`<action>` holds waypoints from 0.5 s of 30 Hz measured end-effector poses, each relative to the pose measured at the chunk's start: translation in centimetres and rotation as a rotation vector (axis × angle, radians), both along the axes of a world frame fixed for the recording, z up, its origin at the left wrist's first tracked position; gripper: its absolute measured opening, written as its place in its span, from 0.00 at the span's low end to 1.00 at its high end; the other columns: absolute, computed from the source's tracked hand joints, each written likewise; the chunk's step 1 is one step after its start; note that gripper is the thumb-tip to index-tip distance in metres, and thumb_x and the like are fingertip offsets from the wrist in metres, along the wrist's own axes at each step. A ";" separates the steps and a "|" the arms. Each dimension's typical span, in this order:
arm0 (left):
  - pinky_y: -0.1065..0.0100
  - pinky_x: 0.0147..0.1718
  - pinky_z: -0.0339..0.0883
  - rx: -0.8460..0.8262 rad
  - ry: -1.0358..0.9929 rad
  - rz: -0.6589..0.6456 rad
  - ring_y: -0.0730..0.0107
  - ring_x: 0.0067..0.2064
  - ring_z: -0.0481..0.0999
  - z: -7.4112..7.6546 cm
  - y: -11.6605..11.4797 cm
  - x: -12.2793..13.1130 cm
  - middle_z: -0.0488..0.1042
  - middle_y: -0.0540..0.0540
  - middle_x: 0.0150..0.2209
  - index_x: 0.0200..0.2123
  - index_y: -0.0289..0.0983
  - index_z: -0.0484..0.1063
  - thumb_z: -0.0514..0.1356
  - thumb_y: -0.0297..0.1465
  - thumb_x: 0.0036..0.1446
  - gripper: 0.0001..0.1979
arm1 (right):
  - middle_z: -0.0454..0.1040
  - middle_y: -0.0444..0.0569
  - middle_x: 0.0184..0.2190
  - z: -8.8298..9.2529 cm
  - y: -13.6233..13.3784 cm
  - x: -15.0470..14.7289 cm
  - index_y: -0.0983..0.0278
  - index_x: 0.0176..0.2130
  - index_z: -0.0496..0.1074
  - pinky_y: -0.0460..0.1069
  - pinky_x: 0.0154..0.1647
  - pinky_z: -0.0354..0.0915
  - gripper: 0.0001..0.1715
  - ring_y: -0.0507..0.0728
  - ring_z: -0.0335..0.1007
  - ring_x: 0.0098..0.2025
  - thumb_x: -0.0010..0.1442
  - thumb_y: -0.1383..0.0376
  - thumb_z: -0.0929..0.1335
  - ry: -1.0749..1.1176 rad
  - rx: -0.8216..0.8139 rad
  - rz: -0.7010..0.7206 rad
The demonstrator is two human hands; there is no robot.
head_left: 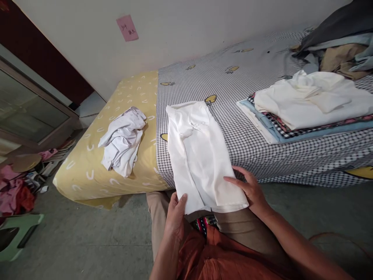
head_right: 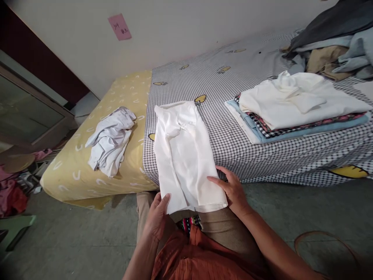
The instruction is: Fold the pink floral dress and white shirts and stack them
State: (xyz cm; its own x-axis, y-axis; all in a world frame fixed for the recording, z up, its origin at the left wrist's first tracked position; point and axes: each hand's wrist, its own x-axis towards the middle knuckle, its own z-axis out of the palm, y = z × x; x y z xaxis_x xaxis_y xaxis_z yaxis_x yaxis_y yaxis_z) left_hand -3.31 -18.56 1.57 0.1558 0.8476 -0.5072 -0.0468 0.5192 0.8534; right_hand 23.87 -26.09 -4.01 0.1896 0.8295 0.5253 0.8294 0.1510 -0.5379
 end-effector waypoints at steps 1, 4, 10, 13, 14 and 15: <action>0.59 0.47 0.75 -0.010 -0.004 -0.011 0.52 0.50 0.80 0.0 0.1 0.0 0.81 0.44 0.49 0.44 0.44 0.71 0.64 0.45 0.53 0.18 | 0.66 0.52 0.63 0.0 0.0 0.0 0.49 0.55 0.78 0.66 0.60 0.64 0.20 0.68 0.66 0.60 0.68 0.63 0.64 -0.003 0.000 0.001; 0.59 0.51 0.74 -0.026 0.056 -0.008 0.53 0.56 0.77 -0.2 0.2 -0.3 0.79 0.43 0.54 0.50 0.44 0.69 0.58 0.45 0.60 0.18 | 0.63 0.51 0.64 -0.1 0.1 -0.1 0.49 0.58 0.75 0.66 0.61 0.64 0.23 0.68 0.65 0.61 0.69 0.65 0.63 0.008 0.025 -0.021; 0.66 0.56 0.70 0.114 0.186 -0.090 0.64 0.67 0.67 -0.3 0.2 -1.3 0.61 0.47 0.71 0.73 0.52 0.37 0.48 0.48 0.67 0.36 | 0.58 0.51 0.67 -0.5 0.3 -0.2 0.48 0.62 0.71 0.68 0.62 0.62 0.25 0.68 0.61 0.65 0.70 0.66 0.62 -0.016 0.041 -0.039; 0.65 0.48 0.73 0.217 0.203 -0.149 0.63 0.54 0.77 -0.1 0.0 -1.6 0.75 0.46 0.59 0.74 0.50 0.29 0.49 0.45 0.67 0.40 | 0.61 0.52 0.66 -0.7 0.3 0.0 0.48 0.61 0.72 0.69 0.61 0.63 0.24 0.69 0.63 0.63 0.70 0.64 0.62 -0.025 0.027 -0.038; 0.65 0.46 0.73 0.251 0.198 -0.150 0.63 0.52 0.78 -0.1 0.0 -1.7 0.77 0.46 0.56 0.74 0.50 0.29 0.49 0.43 0.67 0.40 | 0.62 0.52 0.65 -0.7 0.3 0.0 0.48 0.61 0.72 0.69 0.60 0.63 0.23 0.69 0.63 0.63 0.70 0.63 0.62 -0.027 0.019 -0.032; 0.65 0.47 0.73 0.286 0.193 -0.150 0.64 0.51 0.78 -0.2 0.0 -1.8 0.77 0.46 0.56 0.74 0.49 0.33 0.50 0.41 0.66 0.39 | 0.62 0.52 0.65 -0.7 0.3 0.0 0.49 0.61 0.72 0.68 0.60 0.64 0.23 0.68 0.64 0.62 0.70 0.63 0.62 -0.031 0.010 -0.027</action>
State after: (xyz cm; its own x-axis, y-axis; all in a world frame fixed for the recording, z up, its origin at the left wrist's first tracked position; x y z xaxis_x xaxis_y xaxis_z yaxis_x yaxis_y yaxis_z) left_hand -5.11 -18.56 1.41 0.2137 0.9342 -0.2855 0.1871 0.2477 0.9506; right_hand 23.89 -25.80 -4.76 0.1954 0.8190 0.5395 0.8492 0.1339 -0.5108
